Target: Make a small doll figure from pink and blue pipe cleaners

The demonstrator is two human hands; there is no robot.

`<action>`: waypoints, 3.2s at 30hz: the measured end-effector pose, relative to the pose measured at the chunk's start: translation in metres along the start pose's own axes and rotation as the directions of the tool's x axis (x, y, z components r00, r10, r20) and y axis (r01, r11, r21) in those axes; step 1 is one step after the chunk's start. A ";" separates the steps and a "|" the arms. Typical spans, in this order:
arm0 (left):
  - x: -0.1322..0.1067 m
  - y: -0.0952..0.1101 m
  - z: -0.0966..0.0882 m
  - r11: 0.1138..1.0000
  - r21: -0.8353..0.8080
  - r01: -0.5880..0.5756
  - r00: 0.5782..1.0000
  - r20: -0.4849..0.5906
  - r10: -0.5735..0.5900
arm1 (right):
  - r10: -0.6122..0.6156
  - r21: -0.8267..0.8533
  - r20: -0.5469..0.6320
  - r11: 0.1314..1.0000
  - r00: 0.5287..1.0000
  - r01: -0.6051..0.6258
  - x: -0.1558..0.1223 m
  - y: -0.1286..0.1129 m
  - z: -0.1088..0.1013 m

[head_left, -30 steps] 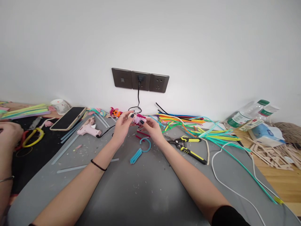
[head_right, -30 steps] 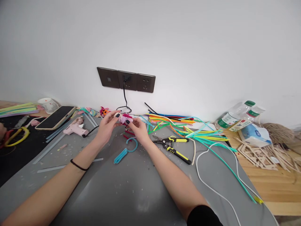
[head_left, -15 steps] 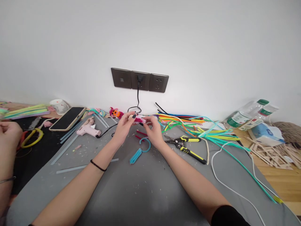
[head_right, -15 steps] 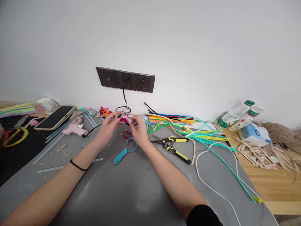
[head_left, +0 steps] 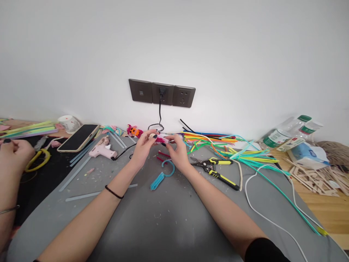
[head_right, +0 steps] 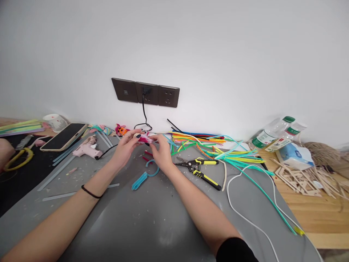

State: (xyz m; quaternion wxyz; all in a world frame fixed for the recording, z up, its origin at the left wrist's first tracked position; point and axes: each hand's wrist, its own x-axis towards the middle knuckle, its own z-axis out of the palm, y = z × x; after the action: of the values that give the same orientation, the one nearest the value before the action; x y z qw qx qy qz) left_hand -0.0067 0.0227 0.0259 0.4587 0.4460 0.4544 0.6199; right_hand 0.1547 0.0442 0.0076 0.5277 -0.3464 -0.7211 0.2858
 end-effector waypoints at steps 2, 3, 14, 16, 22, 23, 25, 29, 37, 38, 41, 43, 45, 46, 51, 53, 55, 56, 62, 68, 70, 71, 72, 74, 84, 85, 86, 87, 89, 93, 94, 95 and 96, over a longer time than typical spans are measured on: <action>0.000 0.000 0.000 1.000 0.006 -0.003 1.000 0.000 0.003 | 0.002 -0.016 0.007 1.000 1.000 -0.002 0.000 0.000 0.000; 0.000 0.000 0.000 1.000 0.006 -0.004 1.000 -0.001 0.004 | 0.003 -0.025 0.009 1.000 1.000 -0.003 0.000 0.000 0.000; -0.002 0.004 0.001 0.999 -0.030 0.013 1.000 -0.001 -0.013 | -0.001 -0.043 0.015 0.999 1.000 0.002 -0.001 -0.001 0.000; -0.001 0.003 0.001 1.000 -0.029 0.006 1.000 -0.004 -0.006 | 0.000 -0.043 0.018 0.999 1.000 0.001 -0.001 -0.001 0.000; 0.002 -0.001 0.001 0.995 -0.095 0.002 1.000 -0.018 -0.004 | 0.005 -0.024 0.005 1.000 1.000 -0.005 0.000 0.000 0.000; 0.002 0.000 0.001 0.995 -0.103 0.004 1.000 -0.017 -0.006 | 0.009 -0.020 0.001 1.000 1.000 -0.009 0.000 0.000 0.000; 0.001 0.001 0.001 0.994 -0.105 0.007 1.000 -0.008 -0.008 | 0.014 -0.009 -0.006 1.000 1.000 -0.014 0.000 0.000 0.000; -0.001 0.004 0.001 0.996 -0.091 -0.008 1.000 0.013 0.009 | 0.009 -0.007 -0.004 1.000 1.000 -0.009 0.000 -0.001 -0.001; -0.002 0.004 0.001 0.999 -0.039 0.001 1.000 0.021 0.000 | -0.003 -0.029 0.001 1.000 1.000 0.003 0.000 -0.001 0.000; -0.002 0.004 0.001 0.999 -0.042 0.003 1.000 0.021 -0.002 | -0.008 -0.031 0.001 0.999 1.000 0.008 -0.001 -0.001 0.000; -0.002 0.004 0.000 0.998 -0.057 0.014 1.000 0.020 -0.012 | -0.022 -0.039 0.002 0.999 1.000 0.022 -0.001 -0.001 0.000; -0.002 0.004 0.000 0.998 -0.063 0.021 1.000 0.023 -0.020 | -0.030 -0.042 0.002 0.999 1.000 0.030 -0.001 -0.001 0.000; -0.002 0.004 0.000 0.997 -0.068 0.026 0.999 0.028 -0.024 | -0.042 -0.041 0.001 0.998 0.999 0.042 -0.001 0.000 0.000; -0.002 0.004 0.000 0.997 -0.071 0.028 0.999 0.029 -0.026 | -0.049 -0.040 -0.001 0.998 0.999 0.049 -0.001 0.001 0.000; -0.002 0.004 0.000 0.996 -0.083 0.035 0.999 0.026 -0.033 | -0.061 -0.039 -0.008 0.997 0.998 0.061 -0.001 0.003 0.001; -0.002 0.004 0.000 0.996 -0.088 0.030 0.999 0.025 -0.028 | -0.064 -0.036 -0.013 0.997 0.998 0.063 -0.001 0.003 0.001; -0.002 0.003 0.001 0.995 -0.102 0.023 0.999 0.024 -0.020 | -0.063 -0.031 -0.018 0.998 0.998 0.063 -0.001 0.003 0.001; -0.001 0.003 0.001 0.994 -0.111 0.021 1.000 0.023 -0.018 | -0.059 -0.026 -0.020 0.998 0.998 0.058 -0.001 0.003 0.001; -0.001 0.001 0.000 0.993 -0.116 0.007 1.000 0.027 -0.003 | -0.030 -0.009 -0.040 1.000 0.999 0.029 0.000 0.003 0.001; -0.001 0.002 0.000 0.994 -0.112 -0.002 0.999 0.045 0.007 | -0.036 0.003 -0.052 0.999 0.998 0.036 0.000 0.003 0.001; -0.001 0.001 0.000 0.995 -0.100 -0.005 0.999 0.039 0.009 | -0.040 0.004 -0.054 0.999 0.998 0.040 0.000 0.003 0.001; 0.000 0.000 0.000 0.996 -0.088 -0.007 0.999 0.035 0.011 | -0.042 0.004 -0.054 0.999 0.998 0.042 0.000 0.003 0.001; 0.000 -0.001 0.000 0.997 -0.074 -0.011 0.999 0.031 0.013 | -0.045 0.003 -0.051 0.999 0.998 0.045 0.000 0.003 0.001; 0.001 -0.003 0.000 0.999 -0.047 -0.021 0.999 0.026 0.022 | -0.049 -0.001 -0.047 0.999 0.998 0.049 0.000 0.002 0.002; 0.001 -0.002 0.000 1.000 -0.008 -0.027 0.999 0.022 0.027 | -0.055 -0.020 -0.038 0.998 0.998 0.054 0.000 0.003 0.001; 0.000 -0.002 0.000 1.000 -0.009 -0.027 0.999 0.022 0.027 | -0.060 -0.019 -0.038 0.998 0.997 0.059 0.000 0.003 0.001; 0.000 -0.002 0.000 1.000 -0.011 -0.026 0.999 0.022 0.026 | -0.065 -0.020 -0.038 0.998 0.997 0.064 0.000 0.002 0.001; 0.000 -0.002 0.000 1.000 -0.011 -0.024 0.999 0.023 0.024 | -0.068 -0.024 -0.036 0.997 0.997 0.067 0.000 0.002 0.001; 0.000 -0.001 0.000 1.000 -0.010 -0.017 1.000 0.025 0.018 | -0.065 -0.035 -0.027 0.997 0.997 0.064 0.000 0.002 0.000; 0.000 0.000 0.000 1.000 -0.025 -0.009 0.999 0.032 0.010 | -0.047 -0.029 -0.025 0.999 0.999 0.046 0.000 0.001 0.000; -0.001 0.000 0.000 0.999 -0.031 -0.008 0.999 0.034 0.009 | -0.039 -0.021 -0.032 0.999 0.999 0.038 0.000 0.001 0.000; -0.001 0.000 0.000 0.999 -0.037 -0.008 0.999 0.037 0.010 | -0.030 -0.013 -0.038 0.999 0.999 0.030 0.000 0.002 0.000; -0.001 0.001 0.001 0.999 -0.042 -0.009 0.999 0.042 0.011 | -0.022 -0.008 -0.043 1.000 0.999 0.021 0.000 0.002 0.001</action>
State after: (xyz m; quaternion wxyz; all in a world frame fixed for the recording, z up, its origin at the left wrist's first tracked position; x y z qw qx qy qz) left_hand -0.0061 0.0217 0.0267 0.4744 0.4516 0.4292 0.6220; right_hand 0.1545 0.0453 0.0062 0.5449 -0.3467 -0.7142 0.2698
